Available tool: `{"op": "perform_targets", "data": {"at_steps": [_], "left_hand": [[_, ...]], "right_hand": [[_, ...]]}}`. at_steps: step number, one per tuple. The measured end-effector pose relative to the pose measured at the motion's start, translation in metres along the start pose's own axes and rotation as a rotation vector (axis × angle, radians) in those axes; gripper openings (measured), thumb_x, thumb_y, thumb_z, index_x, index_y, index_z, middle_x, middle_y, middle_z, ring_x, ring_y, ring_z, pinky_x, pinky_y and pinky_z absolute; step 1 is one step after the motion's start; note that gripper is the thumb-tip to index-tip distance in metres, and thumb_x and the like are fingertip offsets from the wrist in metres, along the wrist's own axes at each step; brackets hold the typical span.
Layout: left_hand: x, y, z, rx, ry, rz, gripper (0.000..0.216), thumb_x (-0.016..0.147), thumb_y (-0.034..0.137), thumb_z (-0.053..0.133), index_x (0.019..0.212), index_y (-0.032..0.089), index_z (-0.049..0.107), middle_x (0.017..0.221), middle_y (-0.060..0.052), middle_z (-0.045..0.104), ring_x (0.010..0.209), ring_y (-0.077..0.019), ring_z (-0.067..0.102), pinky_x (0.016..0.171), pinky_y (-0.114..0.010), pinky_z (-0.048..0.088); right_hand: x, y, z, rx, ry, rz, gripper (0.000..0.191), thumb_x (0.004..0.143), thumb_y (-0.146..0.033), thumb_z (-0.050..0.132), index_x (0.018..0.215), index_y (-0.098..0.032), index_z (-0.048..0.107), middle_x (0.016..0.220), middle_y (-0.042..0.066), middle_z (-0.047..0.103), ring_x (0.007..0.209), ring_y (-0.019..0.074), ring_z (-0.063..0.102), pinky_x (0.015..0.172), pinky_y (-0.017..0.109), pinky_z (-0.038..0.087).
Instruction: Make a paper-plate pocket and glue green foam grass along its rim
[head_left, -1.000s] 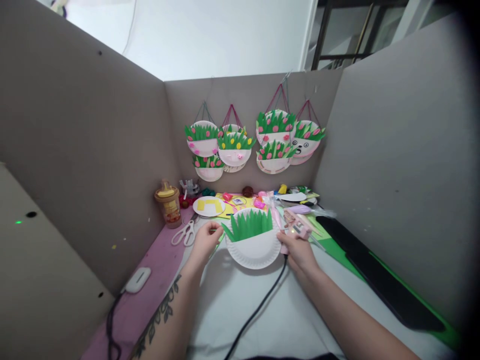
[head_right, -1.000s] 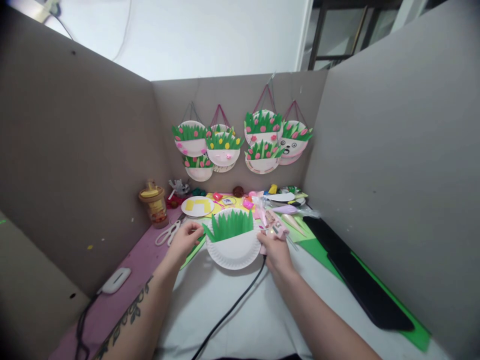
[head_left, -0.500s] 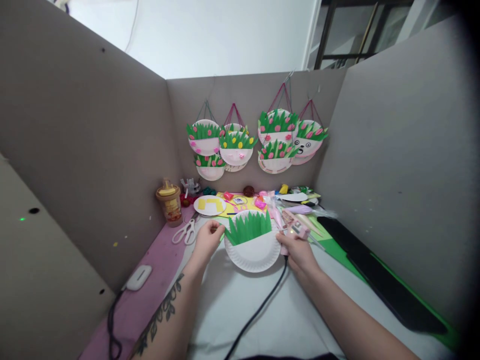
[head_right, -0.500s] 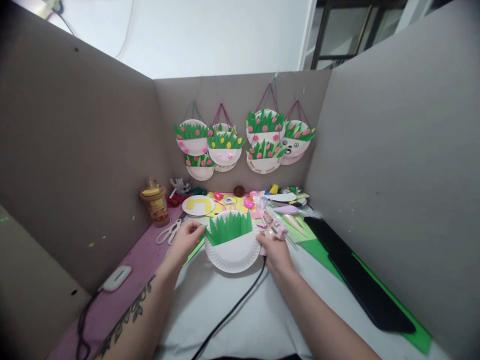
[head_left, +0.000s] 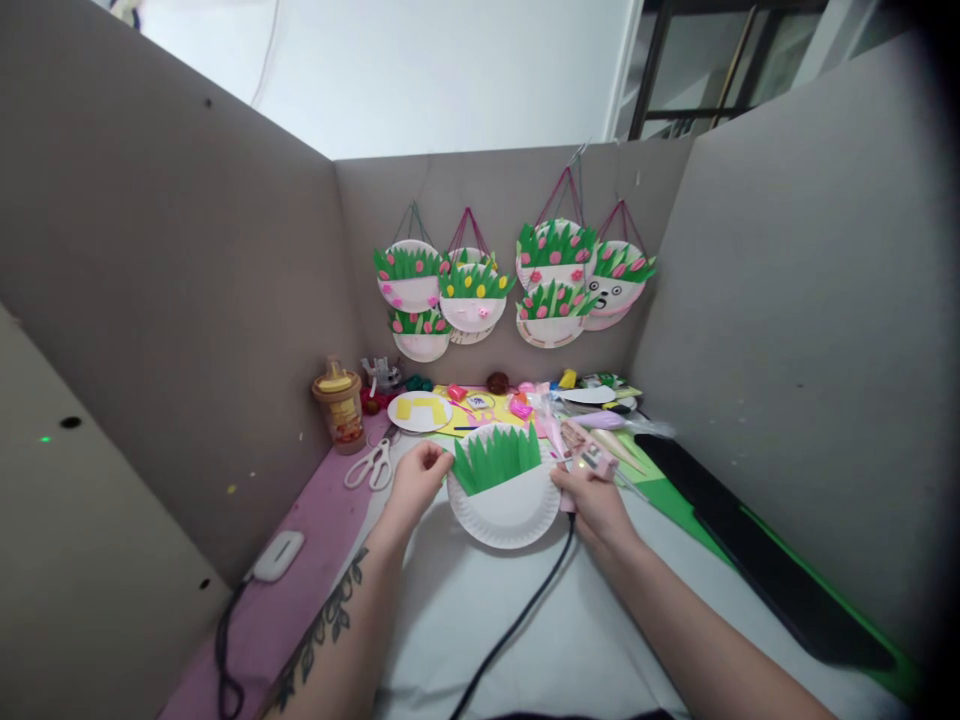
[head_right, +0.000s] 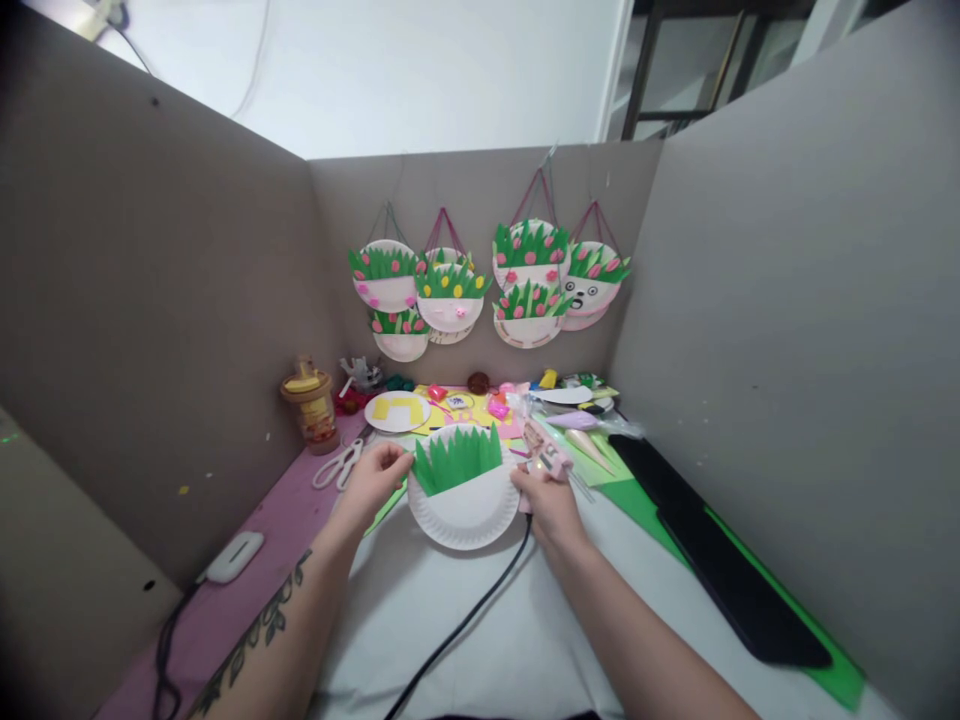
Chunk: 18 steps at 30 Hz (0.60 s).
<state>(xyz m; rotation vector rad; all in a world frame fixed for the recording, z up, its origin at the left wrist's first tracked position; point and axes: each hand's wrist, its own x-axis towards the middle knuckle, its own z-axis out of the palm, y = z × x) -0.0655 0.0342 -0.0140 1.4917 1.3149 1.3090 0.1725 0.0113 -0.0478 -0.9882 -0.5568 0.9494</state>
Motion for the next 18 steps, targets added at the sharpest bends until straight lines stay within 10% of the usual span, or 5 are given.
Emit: {"op": "perform_targets", "data": {"at_steps": [18], "left_hand": [[0.005, -0.016, 0.005, -0.106, -0.047, 0.002, 0.015, 0.066, 0.027, 0.061, 0.072, 0.018, 0.051, 0.056, 0.004, 0.052, 0.051, -0.0096, 0.050, 0.048, -0.019, 0.038]], "right_hand": [[0.006, 0.004, -0.003, -0.052, -0.037, 0.104, 0.035, 0.041, -0.016, 0.081, 0.073, -0.013, 0.066, 0.062, 0.000, 0.066, 0.053, 0.0132, 0.059, 0.049, 0.023, 0.048]]}}
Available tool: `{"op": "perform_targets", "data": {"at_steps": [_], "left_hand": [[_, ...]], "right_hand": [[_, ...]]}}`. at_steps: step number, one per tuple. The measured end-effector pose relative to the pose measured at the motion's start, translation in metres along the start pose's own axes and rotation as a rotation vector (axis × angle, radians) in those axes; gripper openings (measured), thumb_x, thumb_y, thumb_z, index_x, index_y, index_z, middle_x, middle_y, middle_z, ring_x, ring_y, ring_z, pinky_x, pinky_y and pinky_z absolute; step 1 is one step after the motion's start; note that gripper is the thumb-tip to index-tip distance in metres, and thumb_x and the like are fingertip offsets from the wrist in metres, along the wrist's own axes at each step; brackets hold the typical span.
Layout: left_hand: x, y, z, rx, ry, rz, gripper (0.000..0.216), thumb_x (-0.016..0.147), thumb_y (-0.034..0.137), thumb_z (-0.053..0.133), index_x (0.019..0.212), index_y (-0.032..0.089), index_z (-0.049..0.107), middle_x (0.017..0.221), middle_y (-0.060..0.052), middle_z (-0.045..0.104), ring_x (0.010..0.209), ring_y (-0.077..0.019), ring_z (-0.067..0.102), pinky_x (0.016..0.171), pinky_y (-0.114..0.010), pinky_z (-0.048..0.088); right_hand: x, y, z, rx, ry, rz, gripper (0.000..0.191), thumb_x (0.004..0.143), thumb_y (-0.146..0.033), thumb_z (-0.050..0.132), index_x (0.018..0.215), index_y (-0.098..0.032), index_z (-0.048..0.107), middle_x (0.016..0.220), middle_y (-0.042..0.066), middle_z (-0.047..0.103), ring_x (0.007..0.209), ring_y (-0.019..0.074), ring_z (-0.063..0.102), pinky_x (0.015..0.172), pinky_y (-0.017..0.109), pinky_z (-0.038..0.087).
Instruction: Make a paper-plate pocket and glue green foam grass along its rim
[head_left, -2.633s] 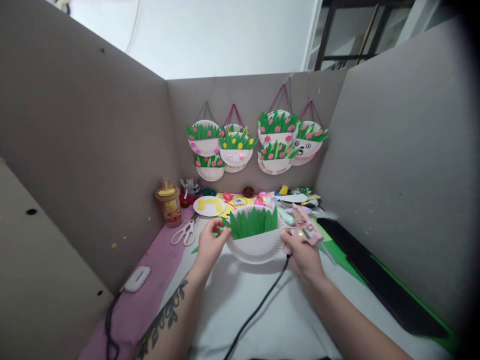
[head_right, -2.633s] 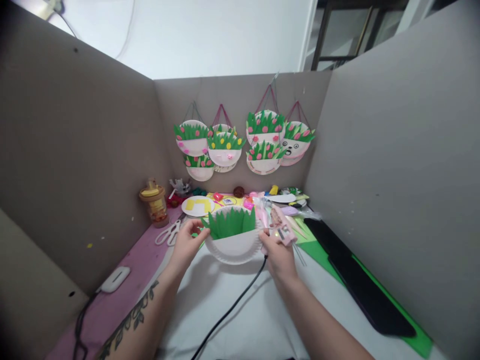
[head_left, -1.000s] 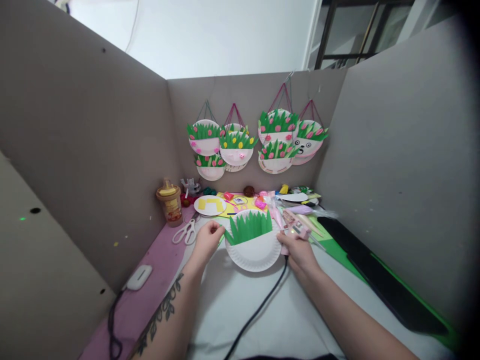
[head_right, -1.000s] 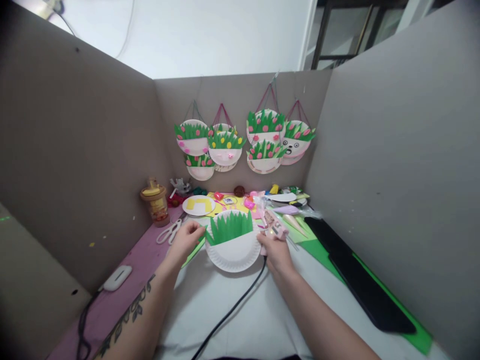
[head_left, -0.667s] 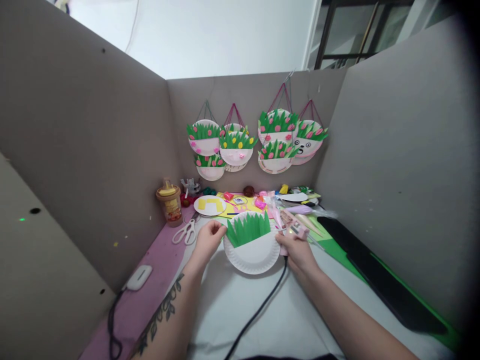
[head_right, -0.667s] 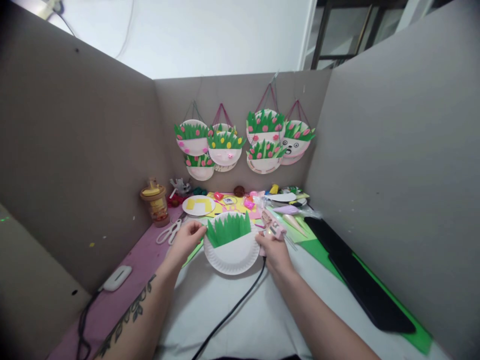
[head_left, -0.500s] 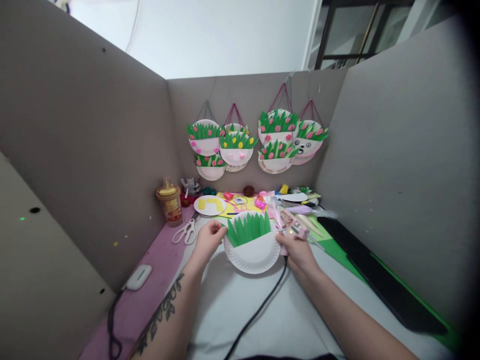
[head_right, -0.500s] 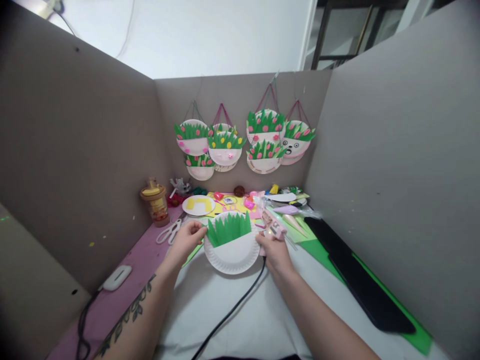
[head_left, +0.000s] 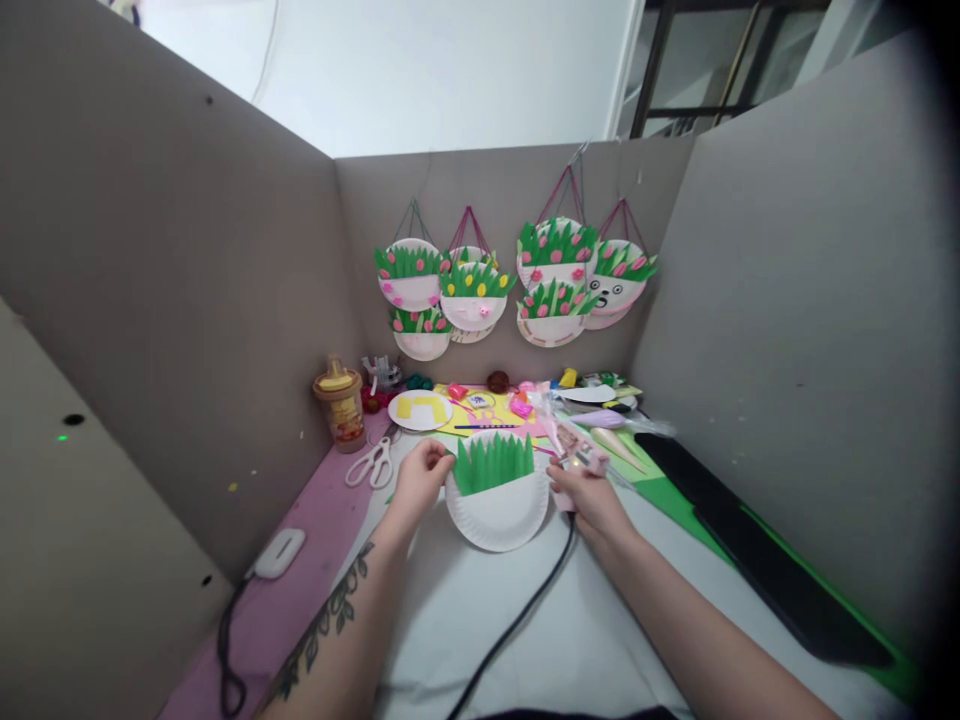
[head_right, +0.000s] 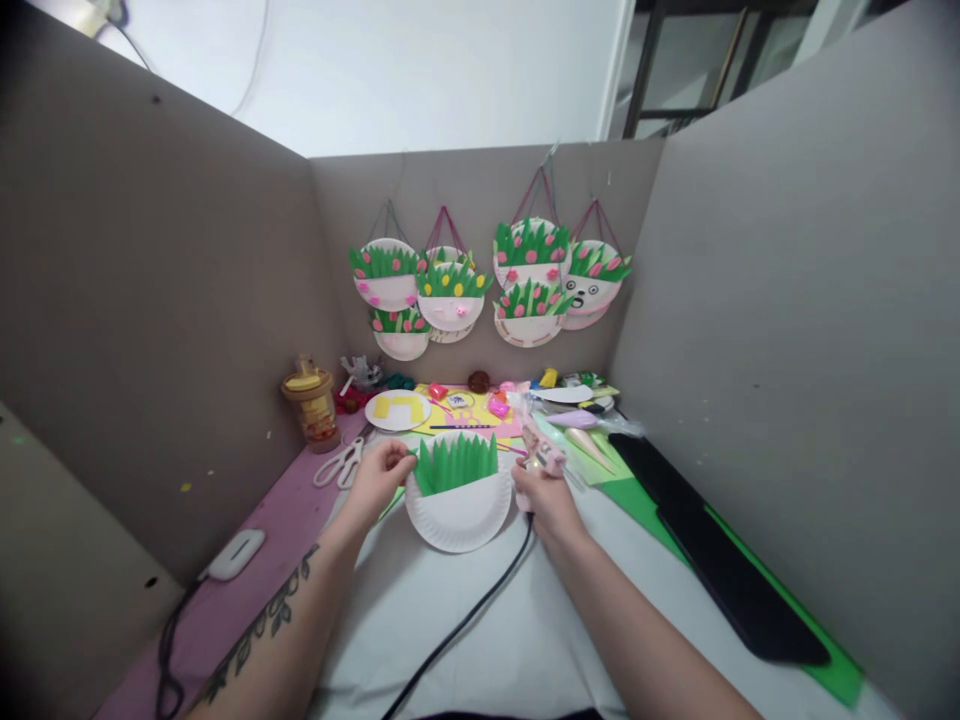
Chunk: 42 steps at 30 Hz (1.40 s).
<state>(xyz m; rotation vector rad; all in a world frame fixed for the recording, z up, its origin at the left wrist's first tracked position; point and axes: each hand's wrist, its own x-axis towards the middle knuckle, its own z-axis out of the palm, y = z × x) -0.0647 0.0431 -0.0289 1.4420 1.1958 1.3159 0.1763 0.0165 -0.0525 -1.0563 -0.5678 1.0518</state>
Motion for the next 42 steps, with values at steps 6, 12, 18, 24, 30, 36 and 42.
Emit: {"op": "perform_targets", "data": {"at_steps": [6, 12, 18, 24, 30, 36, 42], "left_hand": [[-0.001, 0.009, -0.002, 0.160, 0.112, 0.135, 0.009, 0.067, 0.025, 0.060, 0.069, 0.017, 0.054, 0.063, 0.002, 0.055, 0.060, -0.0119, 0.052, 0.056, -0.022, 0.039], [-0.001, 0.013, -0.007, 0.304, 0.140, 0.202, 0.006, 0.071, 0.025, 0.057, 0.071, 0.019, 0.054, 0.066, 0.002, 0.057, 0.064, -0.0137, 0.054, 0.059, -0.023, 0.037], [0.001, -0.002, -0.006, 0.413, 0.017, 0.206, 0.003, 0.071, 0.021, 0.056, 0.073, 0.020, 0.057, 0.066, 0.001, 0.061, 0.063, -0.0151, 0.056, 0.061, -0.025, 0.039], [0.001, 0.008, -0.013, 0.488, 0.167, 0.227, 0.005, 0.075, 0.024, 0.055, 0.077, 0.020, 0.057, 0.071, -0.001, 0.063, 0.067, -0.0168, 0.058, 0.063, -0.026, 0.038], [-0.001, 0.013, -0.015, 0.558, 0.178, 0.237, 0.007, 0.079, 0.023, 0.051, 0.081, 0.019, 0.056, 0.073, -0.001, 0.063, 0.068, -0.0160, 0.058, 0.063, -0.026, 0.039], [-0.001, 0.006, -0.010, 0.579, 0.040, 0.214, 0.009, 0.074, 0.020, 0.055, 0.083, 0.019, 0.058, 0.073, 0.000, 0.065, 0.068, -0.0148, 0.059, 0.064, -0.024, 0.040], [0.004, -0.003, -0.012, 0.467, 0.019, 0.156, 0.013, 0.071, 0.026, 0.058, 0.081, 0.017, 0.058, 0.072, -0.001, 0.065, 0.067, -0.0154, 0.061, 0.063, -0.025, 0.043]], "right_hand": [[0.000, 0.010, -0.002, -0.148, -0.029, 0.059, 0.021, 0.044, -0.013, 0.076, 0.061, -0.013, 0.063, 0.049, -0.003, 0.059, 0.043, 0.0108, 0.054, 0.041, 0.020, 0.040], [0.000, 0.008, -0.003, -0.141, -0.001, 0.015, 0.024, 0.043, -0.013, 0.076, 0.064, -0.014, 0.065, 0.055, -0.001, 0.064, 0.050, 0.0126, 0.057, 0.043, 0.020, 0.040], [-0.003, 0.006, -0.001, -0.131, 0.004, 0.005, 0.024, 0.044, -0.014, 0.077, 0.065, -0.014, 0.066, 0.055, 0.000, 0.065, 0.050, 0.0133, 0.057, 0.044, 0.021, 0.041], [-0.003, 0.003, 0.000, -0.114, 0.015, 0.001, 0.026, 0.041, -0.016, 0.078, 0.063, -0.014, 0.065, 0.052, -0.001, 0.062, 0.047, 0.0121, 0.055, 0.042, 0.021, 0.040], [0.001, 0.008, -0.003, -0.159, 0.005, -0.002, 0.026, 0.043, -0.018, 0.077, 0.066, -0.014, 0.066, 0.057, 0.000, 0.065, 0.052, 0.0144, 0.058, 0.045, 0.023, 0.042], [0.000, 0.009, -0.003, -0.167, 0.004, -0.022, 0.025, 0.044, -0.018, 0.076, 0.066, -0.015, 0.066, 0.060, 0.001, 0.066, 0.057, 0.0165, 0.061, 0.049, 0.024, 0.045], [0.000, 0.007, -0.002, -0.135, -0.003, 0.001, 0.025, 0.043, -0.017, 0.077, 0.065, -0.015, 0.065, 0.057, 0.000, 0.065, 0.054, 0.0150, 0.059, 0.048, 0.024, 0.044]]}}
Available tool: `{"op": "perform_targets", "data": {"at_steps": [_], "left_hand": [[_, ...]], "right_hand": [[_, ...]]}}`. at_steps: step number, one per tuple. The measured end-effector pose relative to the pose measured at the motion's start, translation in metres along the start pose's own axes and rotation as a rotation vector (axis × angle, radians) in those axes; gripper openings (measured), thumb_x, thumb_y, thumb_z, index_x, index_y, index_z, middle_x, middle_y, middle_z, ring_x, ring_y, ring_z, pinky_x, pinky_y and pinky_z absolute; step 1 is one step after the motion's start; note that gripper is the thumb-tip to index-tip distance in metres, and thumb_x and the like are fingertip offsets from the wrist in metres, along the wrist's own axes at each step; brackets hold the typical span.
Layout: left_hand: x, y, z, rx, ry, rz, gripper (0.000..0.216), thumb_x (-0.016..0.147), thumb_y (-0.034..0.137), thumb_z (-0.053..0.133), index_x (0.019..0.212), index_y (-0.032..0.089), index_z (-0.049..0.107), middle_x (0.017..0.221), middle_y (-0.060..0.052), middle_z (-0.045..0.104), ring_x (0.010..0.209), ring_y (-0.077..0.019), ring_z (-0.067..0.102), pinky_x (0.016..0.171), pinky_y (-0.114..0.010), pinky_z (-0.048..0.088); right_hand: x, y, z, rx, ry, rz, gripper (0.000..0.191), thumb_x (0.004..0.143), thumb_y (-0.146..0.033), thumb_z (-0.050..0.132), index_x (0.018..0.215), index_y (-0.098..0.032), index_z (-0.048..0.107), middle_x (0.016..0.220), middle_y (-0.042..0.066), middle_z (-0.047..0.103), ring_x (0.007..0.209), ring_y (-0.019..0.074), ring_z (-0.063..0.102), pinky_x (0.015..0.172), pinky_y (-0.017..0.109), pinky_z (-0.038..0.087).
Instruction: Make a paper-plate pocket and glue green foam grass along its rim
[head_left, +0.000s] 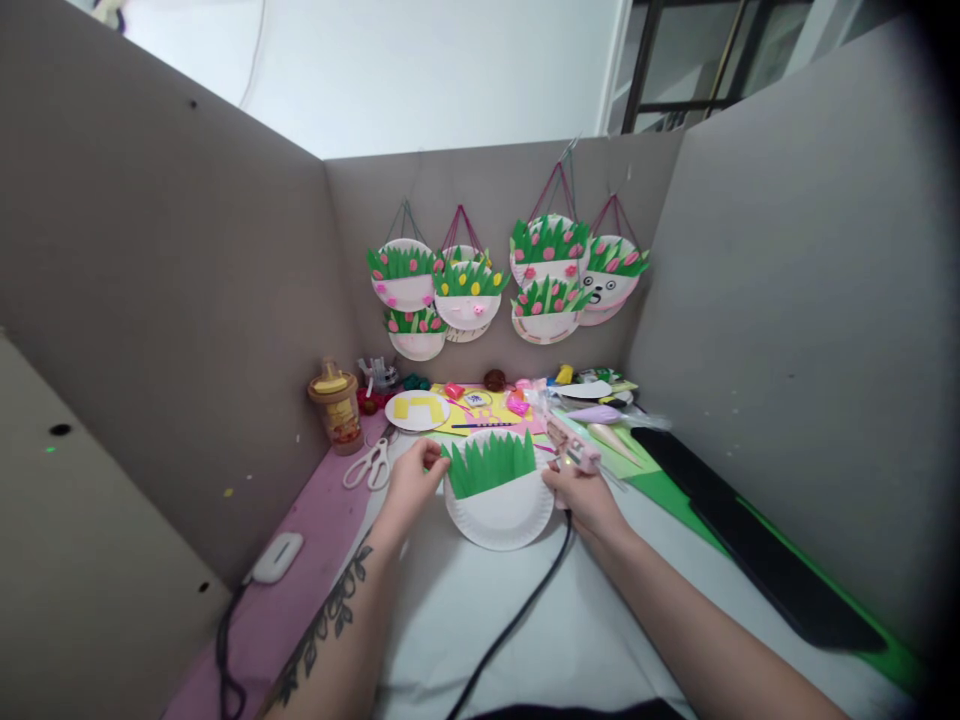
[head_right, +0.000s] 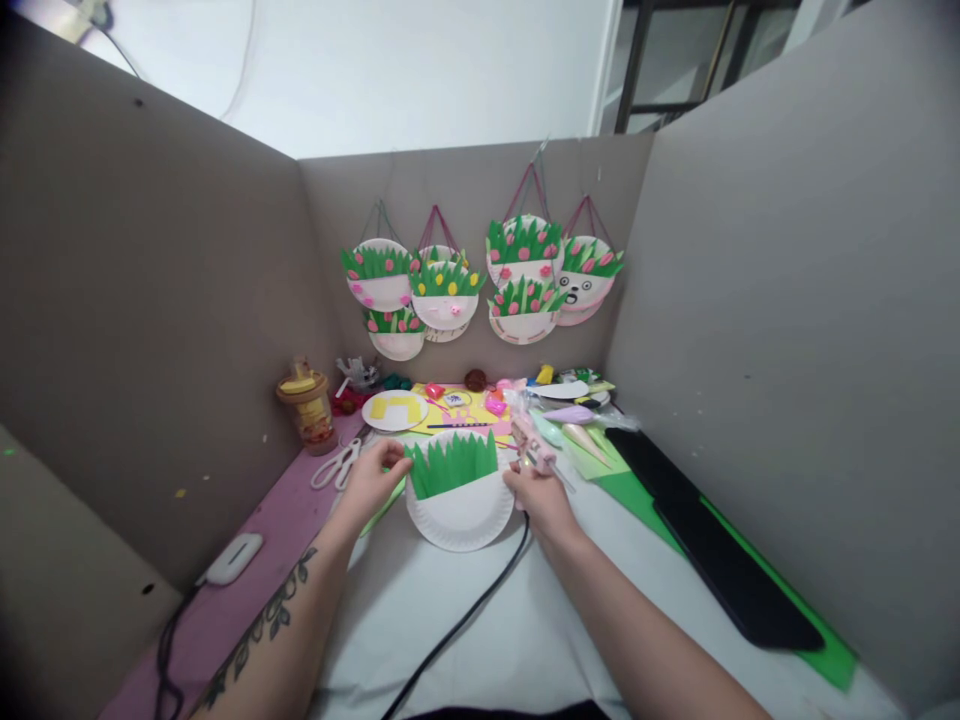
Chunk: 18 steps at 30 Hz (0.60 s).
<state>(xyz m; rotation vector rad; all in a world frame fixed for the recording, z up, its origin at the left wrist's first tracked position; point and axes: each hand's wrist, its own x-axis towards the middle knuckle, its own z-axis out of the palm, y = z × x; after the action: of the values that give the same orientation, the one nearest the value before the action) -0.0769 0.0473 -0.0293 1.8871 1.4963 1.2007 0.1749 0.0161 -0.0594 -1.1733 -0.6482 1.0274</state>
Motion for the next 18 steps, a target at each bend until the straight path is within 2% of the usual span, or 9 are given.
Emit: {"op": "perform_targets", "data": {"at_steps": [4, 9, 18], "left_hand": [[0.001, 0.001, 0.001, -0.126, -0.028, -0.072, 0.018, 0.071, 0.029, 0.058, 0.081, 0.015, 0.060, 0.072, -0.003, 0.065, 0.066, -0.0162, 0.061, 0.063, -0.026, 0.045], [0.001, 0.006, 0.002, -0.257, 0.011, -0.113, 0.027, 0.068, 0.026, 0.059, 0.091, 0.013, 0.062, 0.071, -0.002, 0.064, 0.067, -0.0147, 0.060, 0.064, -0.025, 0.045], [-0.001, 0.011, 0.001, -0.279, -0.008, -0.127, 0.024, 0.063, 0.019, 0.060, 0.086, 0.014, 0.061, 0.061, 0.003, 0.057, 0.058, -0.0106, 0.053, 0.056, -0.020, 0.040]], "right_hand": [[0.000, -0.001, 0.000, 0.012, 0.012, -0.006, 0.026, 0.042, -0.017, 0.077, 0.066, -0.015, 0.065, 0.059, 0.001, 0.066, 0.055, 0.0159, 0.060, 0.049, 0.025, 0.046], [-0.001, -0.002, 0.001, -0.002, 0.003, 0.000, 0.025, 0.042, -0.015, 0.076, 0.065, -0.015, 0.065, 0.058, 0.000, 0.065, 0.054, 0.0148, 0.059, 0.047, 0.023, 0.044], [-0.008, -0.011, 0.005, 0.067, 0.018, 0.001, 0.025, 0.040, -0.016, 0.077, 0.060, -0.014, 0.063, 0.054, 0.000, 0.063, 0.052, 0.0148, 0.058, 0.050, 0.025, 0.046]]}}
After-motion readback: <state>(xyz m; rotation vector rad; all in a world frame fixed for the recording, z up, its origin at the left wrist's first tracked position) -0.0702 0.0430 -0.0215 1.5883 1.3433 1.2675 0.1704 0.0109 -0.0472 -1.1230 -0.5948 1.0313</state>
